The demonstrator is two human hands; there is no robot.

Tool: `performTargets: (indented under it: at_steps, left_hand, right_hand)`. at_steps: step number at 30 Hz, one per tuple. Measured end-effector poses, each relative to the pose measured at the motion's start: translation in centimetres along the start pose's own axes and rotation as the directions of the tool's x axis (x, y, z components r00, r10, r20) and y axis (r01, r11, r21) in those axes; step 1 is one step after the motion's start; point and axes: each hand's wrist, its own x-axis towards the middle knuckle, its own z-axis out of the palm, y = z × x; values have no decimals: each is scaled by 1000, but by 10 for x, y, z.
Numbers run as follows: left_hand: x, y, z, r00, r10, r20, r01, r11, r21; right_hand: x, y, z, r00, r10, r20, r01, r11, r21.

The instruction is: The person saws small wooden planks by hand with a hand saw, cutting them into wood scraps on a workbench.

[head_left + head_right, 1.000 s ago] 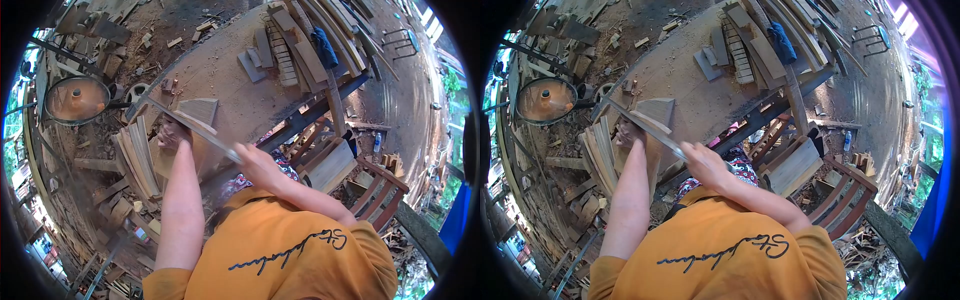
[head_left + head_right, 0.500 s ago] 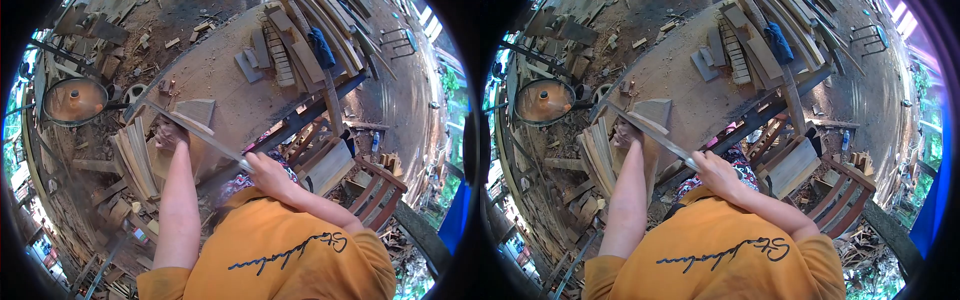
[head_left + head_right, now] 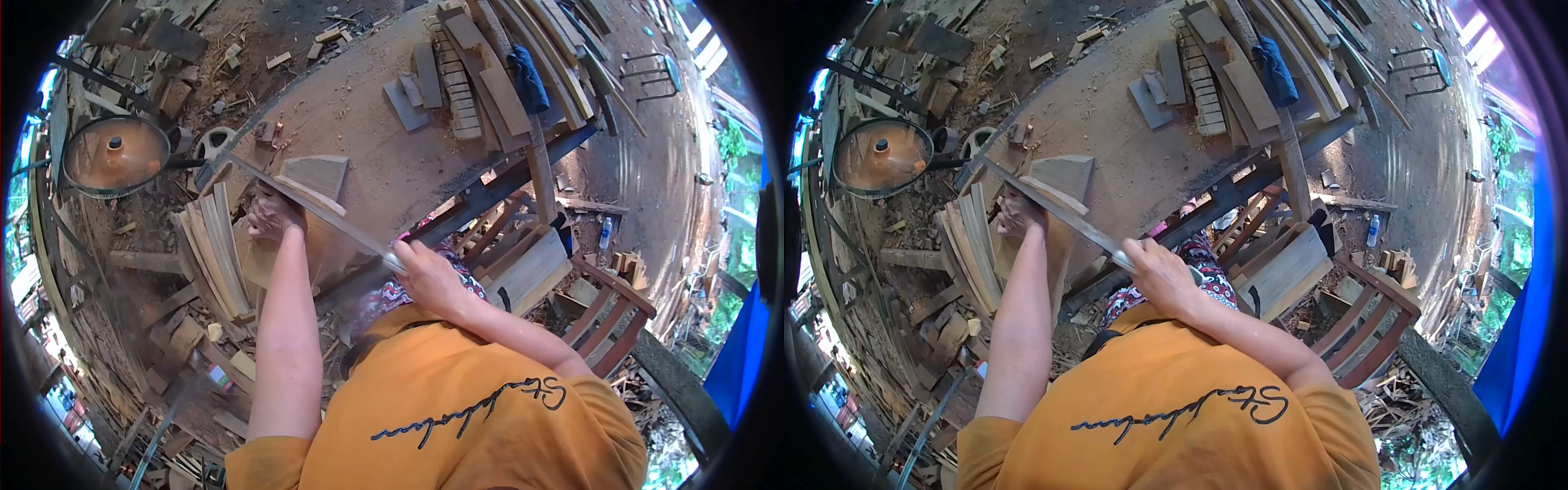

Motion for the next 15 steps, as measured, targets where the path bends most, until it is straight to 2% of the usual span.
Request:
performTargets:
  at_steps: [1, 2, 3, 5, 6, 7, 8, 9, 11, 12, 13, 14, 15]
  left_hand:
    - [2, -11, 24, 997, 74, -10, -74, 997, -20]
    - [4, -17, 36, 989, 147, -27, -149, 988, -41]
    - [2, -10, 18, 989, 145, -33, -146, 989, -38]
    - [1, 15, -35, 985, 17, 169, -9, 999, -48]
    - [8, -20, 32, 986, 24, 167, -17, 999, -42]
    - [24, -62, 99, 990, 95, 104, -72, 977, -201]
    - [60, -75, 174, 988, 149, 33, -127, 925, -358]
    - [11, -57, 110, 989, 143, 40, -119, 925, -360]
    - [-1, 11, -25, 995, -3, 104, 11, 997, -76]
    - [2, -22, 46, 994, -8, 108, 16, 997, -74]
    - [13, -52, 117, 990, 84, 112, -55, 969, -243]
    - [59, -91, 186, 980, 175, 96, -122, 905, -407]
    - [57, -90, 187, 980, 178, 92, -126, 905, -406]
  right_hand:
    - [9, -3, 4, 1000, 11, -7, -11, 1000, 7]
    - [31, 3, 23, 998, -43, -36, 44, 999, 25]
    - [51, 4, 36, 998, -49, -36, 50, 998, 30]
    - [82, 1, 51, 999, -44, 7, 44, 999, 32]
    - [77, -1, 47, 999, -47, 0, 47, 997, 60]
    - [61, -1, 38, 999, -42, 3, 41, 997, 62]
    - [40, 2, 24, 999, -44, 2, 44, 997, 56]
    - [21, 4, 12, 999, -47, 5, 46, 998, 49]
    - [-2, 6, -3, 999, -21, 33, 20, 1000, 20]
    - [-8, 6, -5, 999, 15, 51, -15, 1000, 3]
    - [-1, 4, 0, 998, 20, 56, -20, 1000, 5]
    - [17, -1, 9, 1000, -16, 7, 16, 1000, 14]
    - [34, -5, 18, 998, -54, -45, 55, 998, 24]
